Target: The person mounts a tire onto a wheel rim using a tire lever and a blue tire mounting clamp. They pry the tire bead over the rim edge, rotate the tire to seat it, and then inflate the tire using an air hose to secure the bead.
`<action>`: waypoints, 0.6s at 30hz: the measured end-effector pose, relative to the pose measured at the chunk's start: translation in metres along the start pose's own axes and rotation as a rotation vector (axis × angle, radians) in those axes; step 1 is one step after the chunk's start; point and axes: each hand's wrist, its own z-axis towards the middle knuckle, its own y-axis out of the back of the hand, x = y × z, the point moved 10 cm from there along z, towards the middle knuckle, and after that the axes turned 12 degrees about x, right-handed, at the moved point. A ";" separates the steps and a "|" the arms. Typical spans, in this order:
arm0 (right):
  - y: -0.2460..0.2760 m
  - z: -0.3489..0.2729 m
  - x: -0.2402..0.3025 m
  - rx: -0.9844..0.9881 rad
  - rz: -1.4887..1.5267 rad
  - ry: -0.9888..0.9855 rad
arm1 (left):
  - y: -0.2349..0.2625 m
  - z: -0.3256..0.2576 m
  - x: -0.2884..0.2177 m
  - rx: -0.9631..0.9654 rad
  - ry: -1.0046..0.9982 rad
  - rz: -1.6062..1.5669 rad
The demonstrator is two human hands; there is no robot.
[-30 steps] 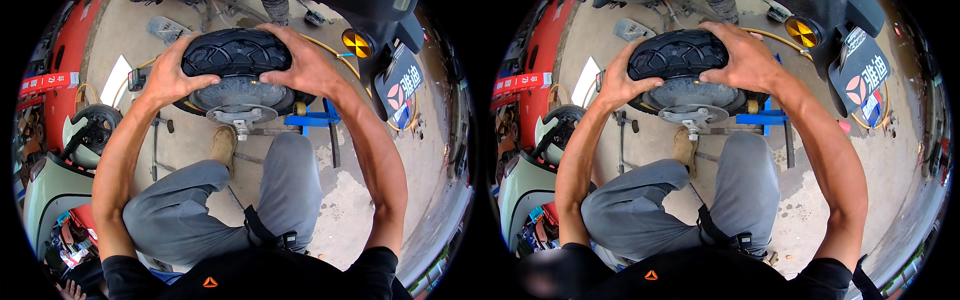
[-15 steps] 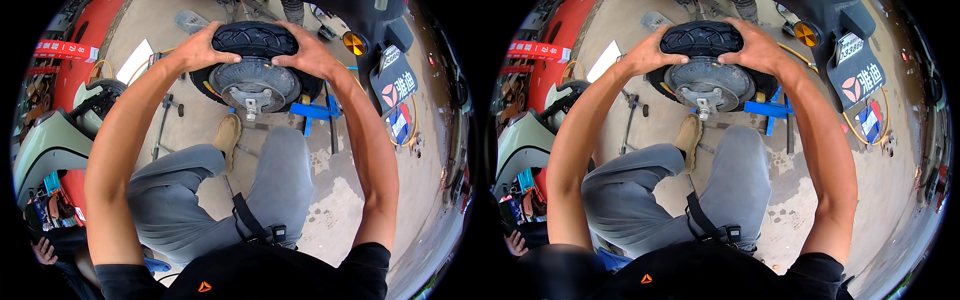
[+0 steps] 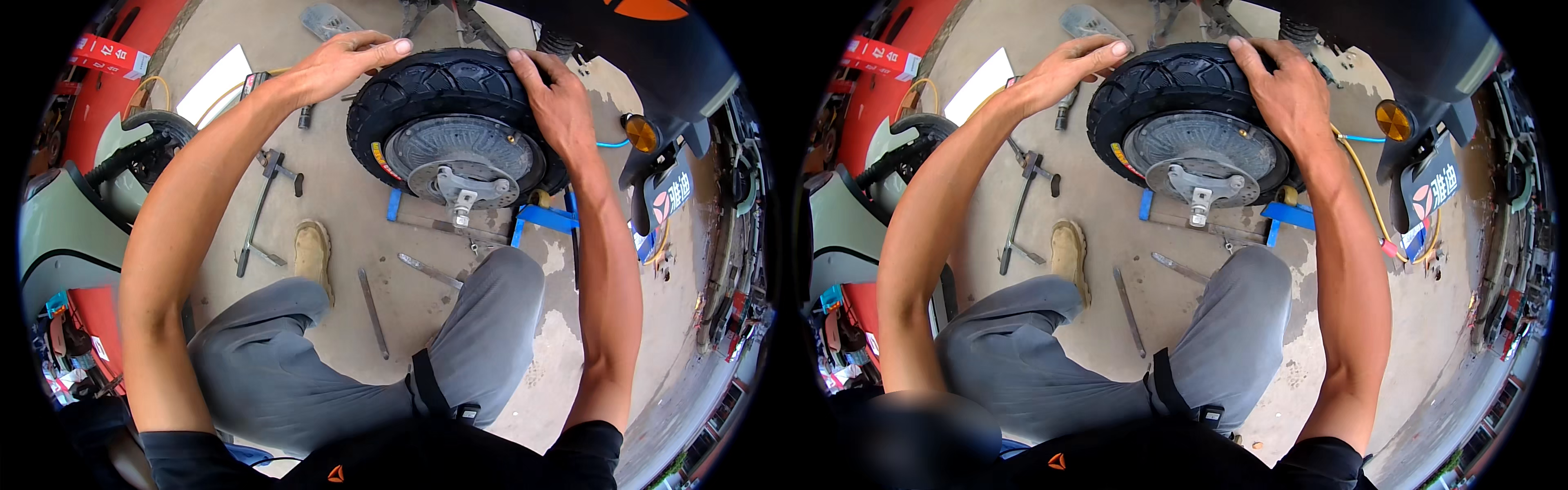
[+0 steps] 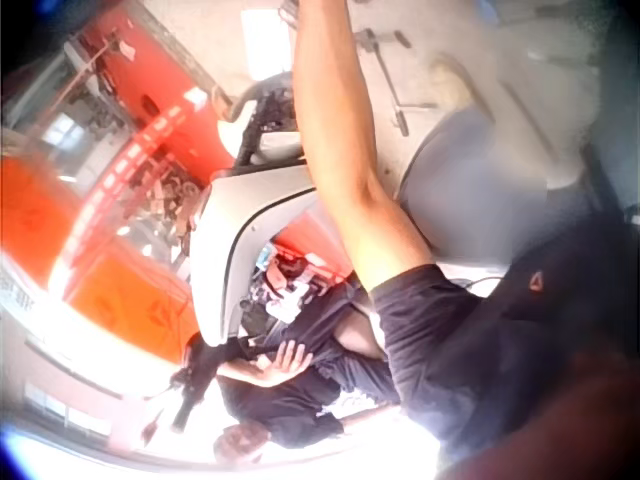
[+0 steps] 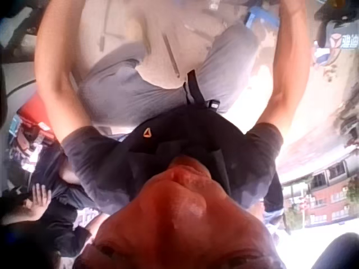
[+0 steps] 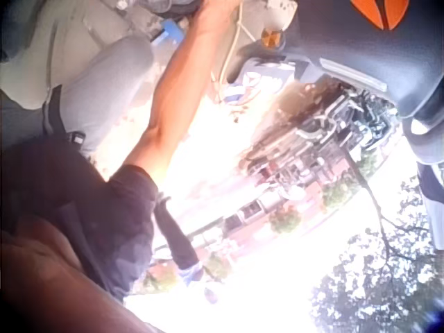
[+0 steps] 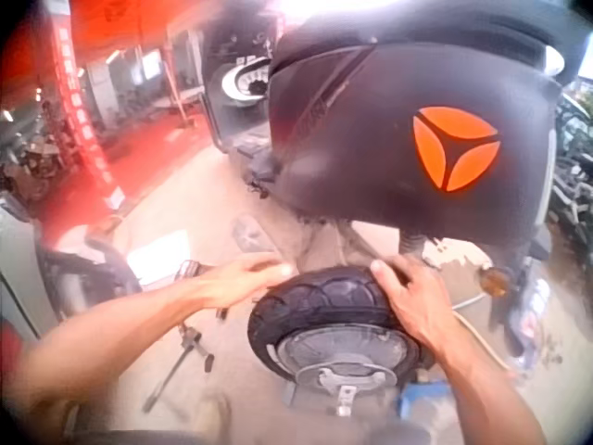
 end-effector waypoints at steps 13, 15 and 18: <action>-0.017 0.020 0.026 0.078 -0.084 -0.181 | -0.093 0.046 0.180 0.208 -0.066 -0.878; -0.022 0.023 0.021 0.089 -0.124 -0.192 | -0.107 0.058 0.187 0.213 -0.140 -1.059; -0.025 0.028 0.025 0.107 -0.175 -0.203 | -0.130 0.070 0.191 0.240 -0.172 -1.156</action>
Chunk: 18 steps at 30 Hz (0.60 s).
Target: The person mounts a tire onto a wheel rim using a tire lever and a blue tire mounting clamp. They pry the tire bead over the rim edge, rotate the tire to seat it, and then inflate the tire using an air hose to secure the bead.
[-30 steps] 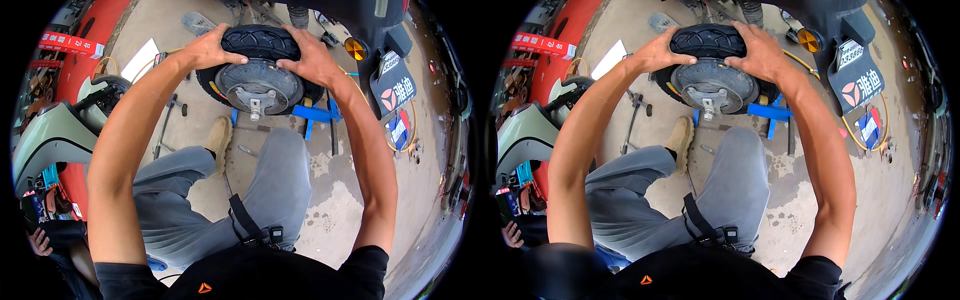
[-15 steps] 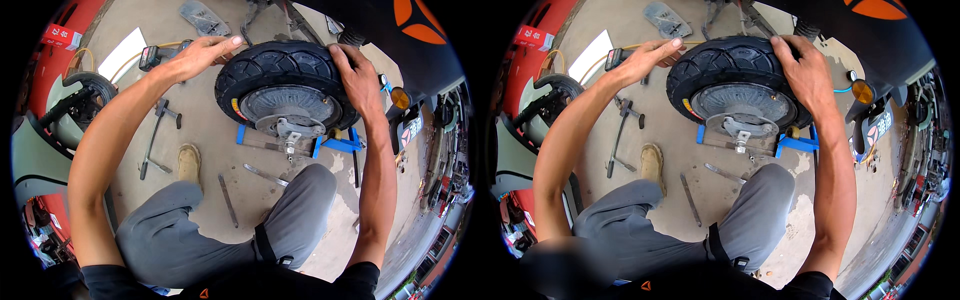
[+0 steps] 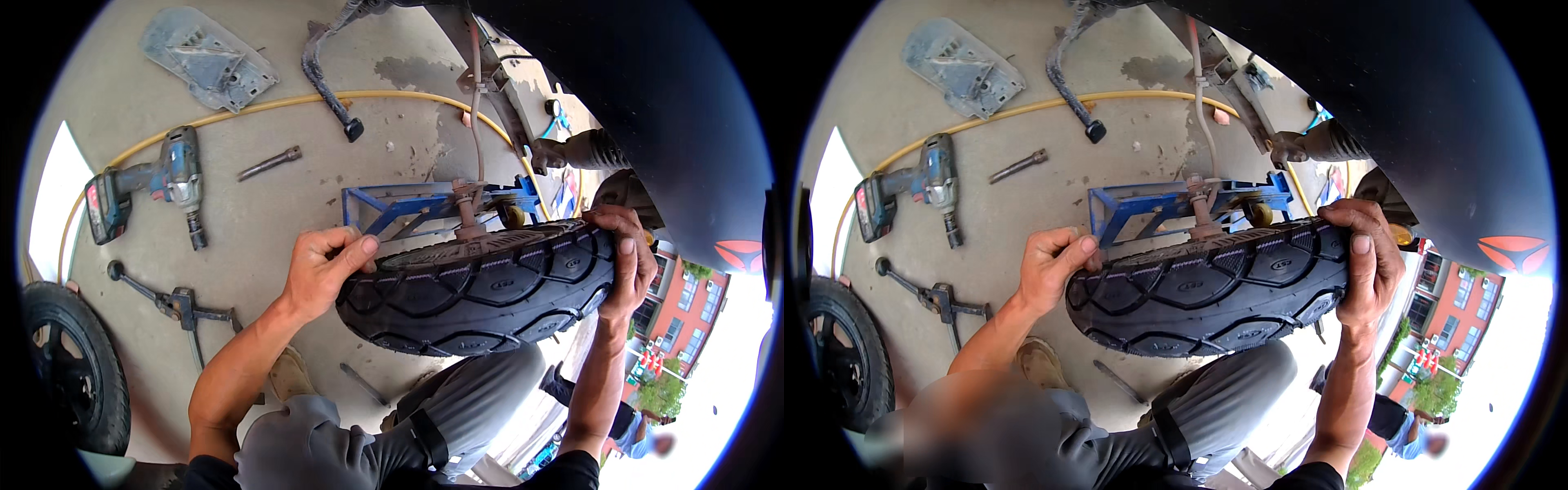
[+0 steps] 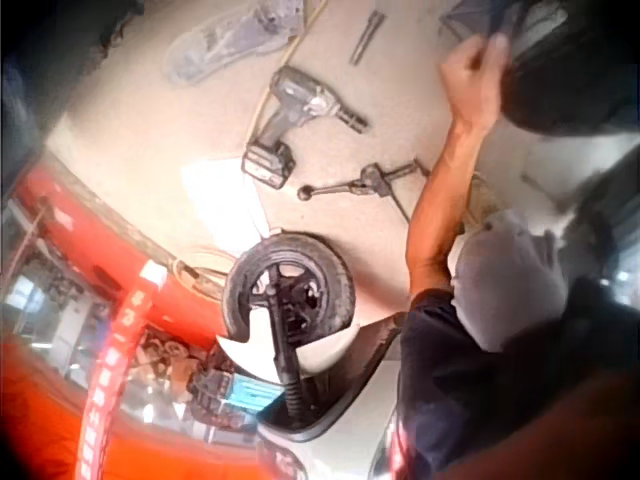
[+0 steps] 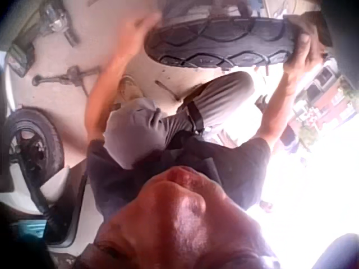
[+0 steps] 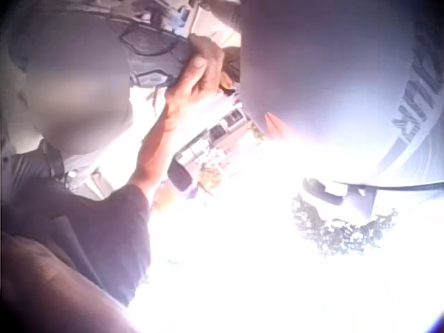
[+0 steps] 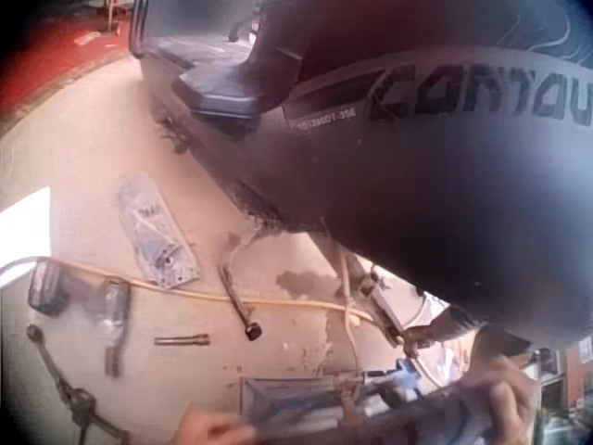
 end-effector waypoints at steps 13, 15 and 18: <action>-0.002 0.002 -0.015 0.032 0.035 -0.068 | -0.008 0.015 -0.022 0.084 -0.201 -0.084; -0.003 0.002 -0.015 0.040 0.029 -0.060 | -0.008 0.015 -0.024 0.094 -0.217 -0.056; -0.002 0.004 -0.013 0.030 0.032 -0.058 | -0.008 0.016 -0.023 0.096 -0.220 -0.069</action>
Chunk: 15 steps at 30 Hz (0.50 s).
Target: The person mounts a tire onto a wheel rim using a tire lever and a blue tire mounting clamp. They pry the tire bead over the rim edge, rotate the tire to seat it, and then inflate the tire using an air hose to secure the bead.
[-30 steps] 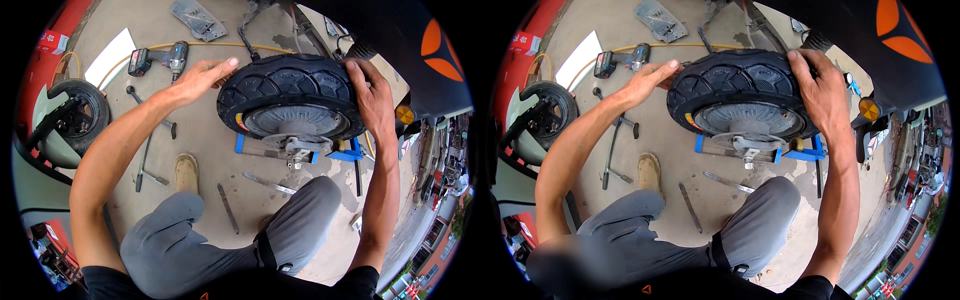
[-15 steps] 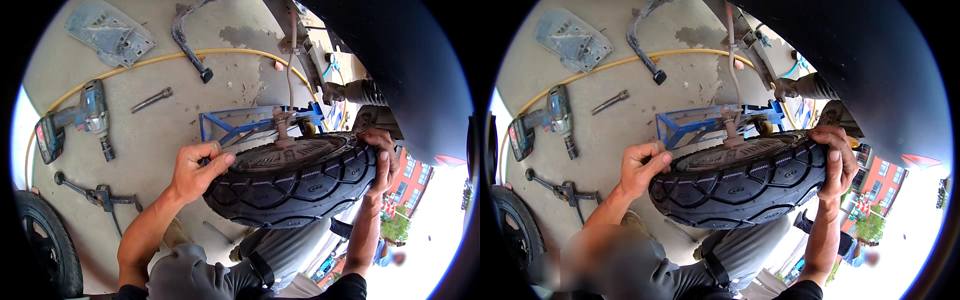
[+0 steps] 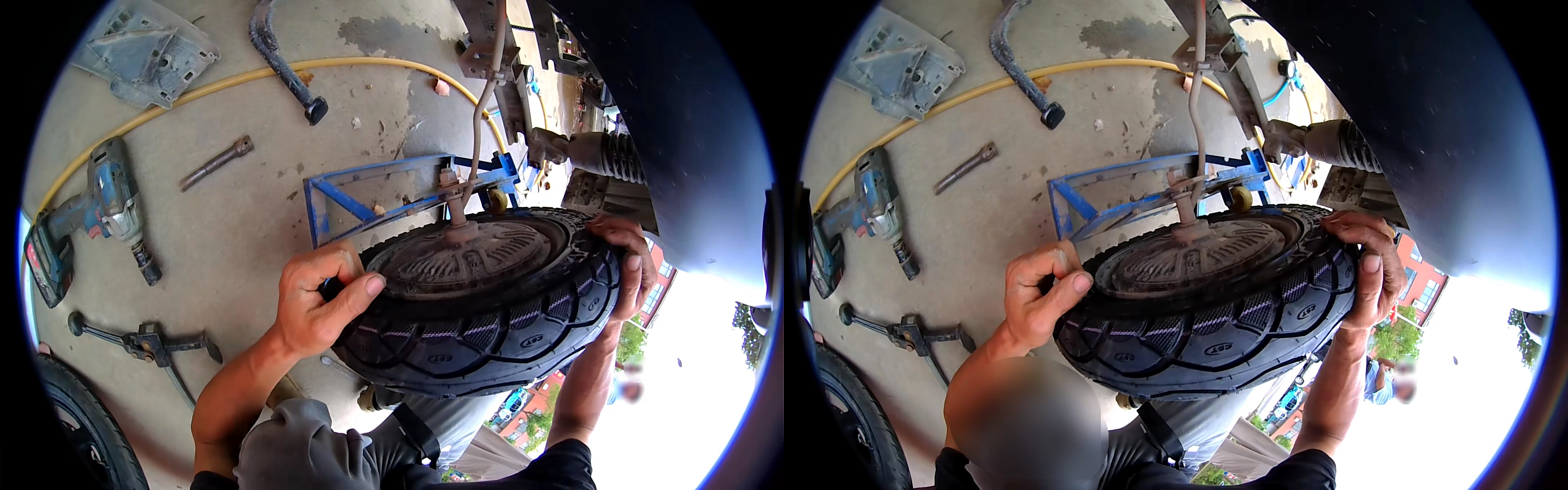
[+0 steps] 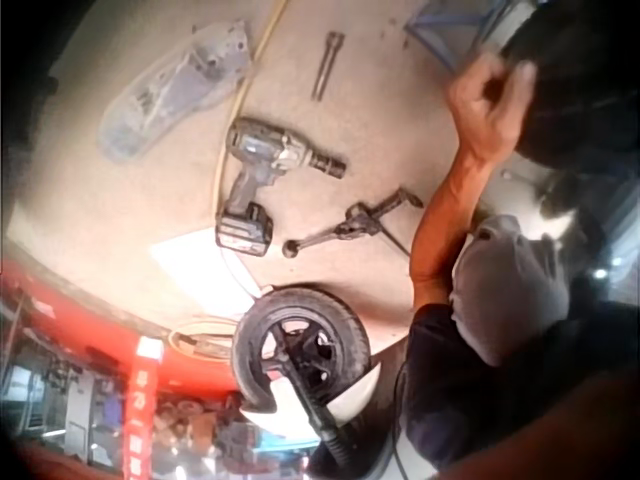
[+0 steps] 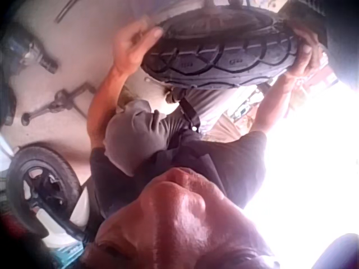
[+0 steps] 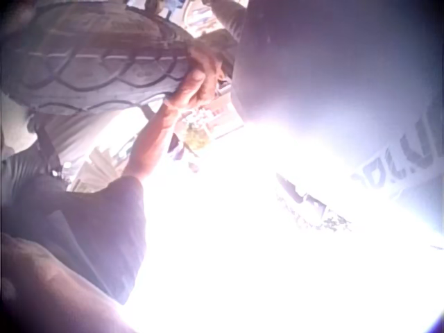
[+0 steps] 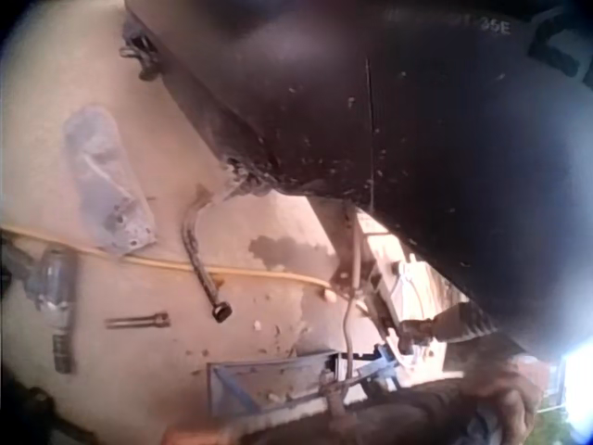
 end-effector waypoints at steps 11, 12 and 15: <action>0.004 -0.009 -0.005 -0.082 0.040 -0.042 | 0.008 -0.006 0.000 -0.069 -0.045 0.017; 0.006 -0.010 -0.005 -0.085 0.035 -0.045 | 0.010 -0.003 -0.006 -0.099 -0.093 0.098; 0.003 -0.014 -0.006 -0.088 0.061 -0.020 | 0.018 0.018 -0.018 -0.107 -0.202 0.314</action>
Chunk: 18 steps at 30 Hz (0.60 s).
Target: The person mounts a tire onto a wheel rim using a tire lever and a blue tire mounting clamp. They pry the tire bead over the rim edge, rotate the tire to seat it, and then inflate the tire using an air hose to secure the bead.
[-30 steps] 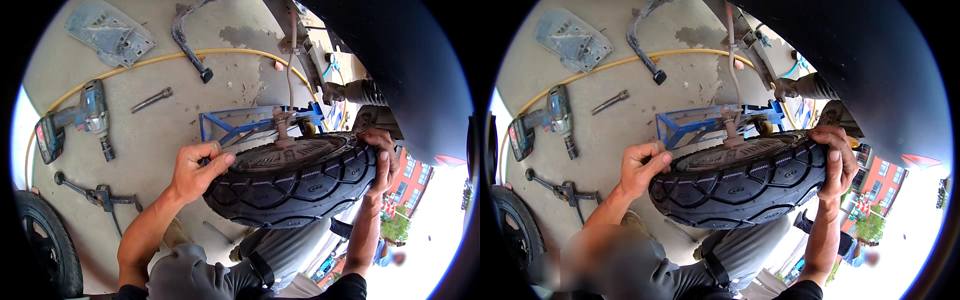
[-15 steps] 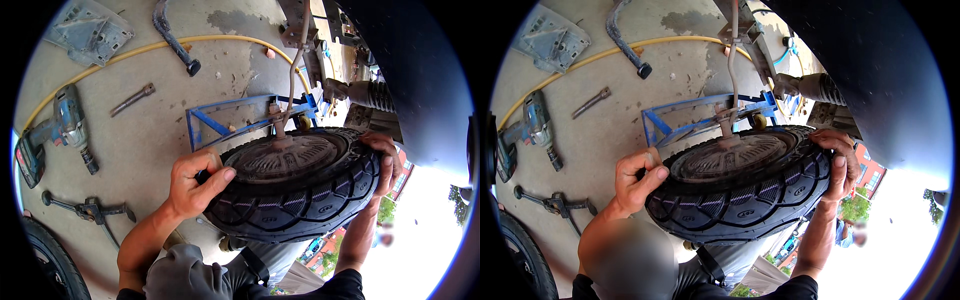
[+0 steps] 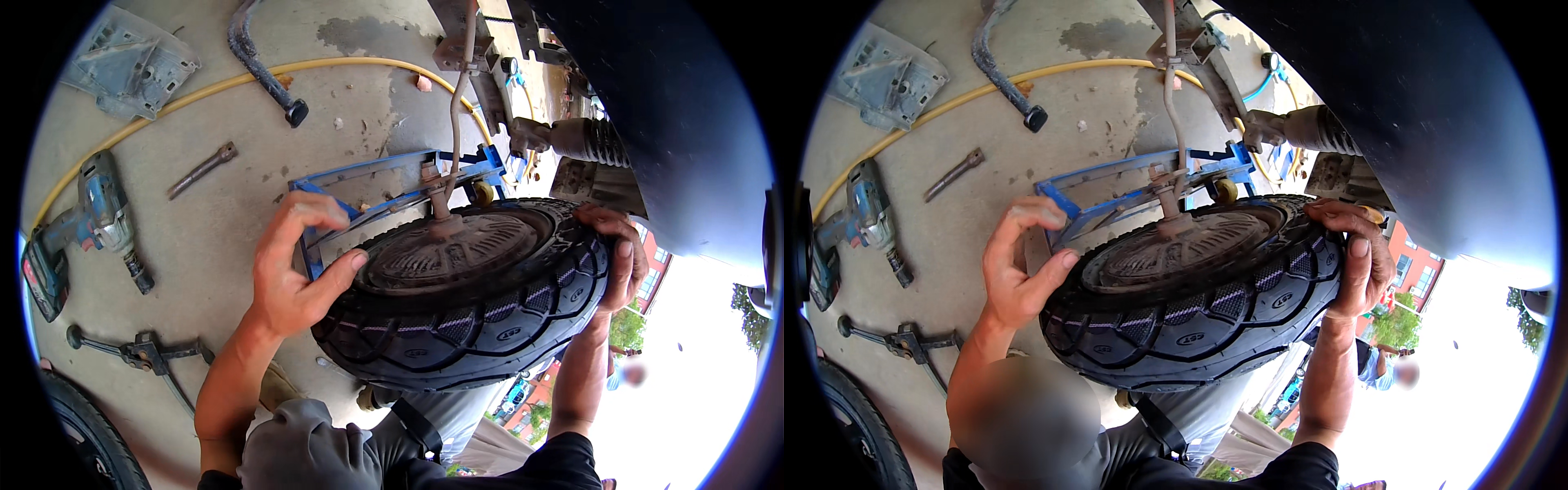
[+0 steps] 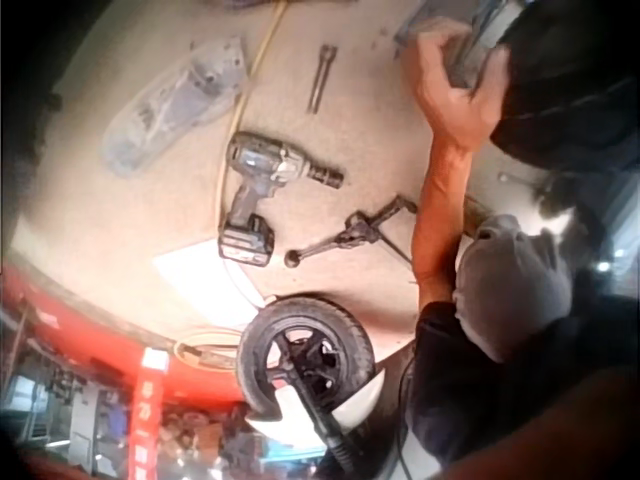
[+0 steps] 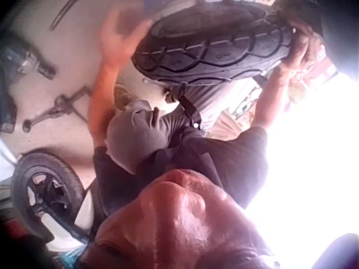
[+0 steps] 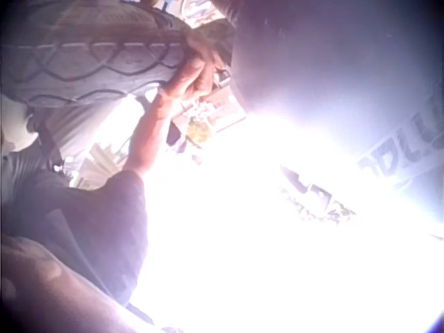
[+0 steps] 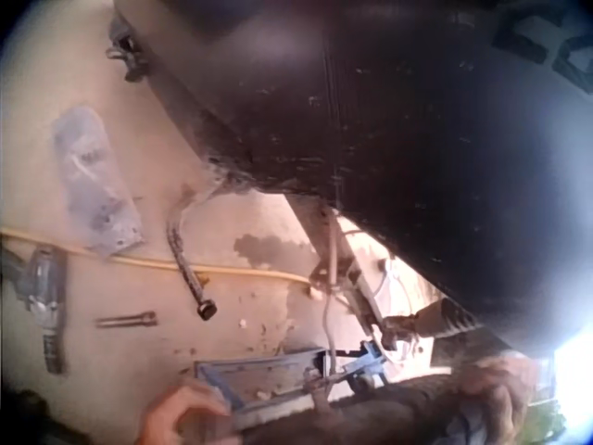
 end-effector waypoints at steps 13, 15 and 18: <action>0.003 -0.084 0.062 -0.310 -0.694 0.085 | -0.050 0.052 0.036 0.332 0.064 0.247; -0.009 -0.139 0.047 -0.322 -0.297 -0.083 | -0.051 0.052 0.036 0.322 0.067 0.241; -0.055 -0.221 -0.023 0.040 -0.155 -0.996 | -0.048 0.049 0.034 0.278 0.066 0.246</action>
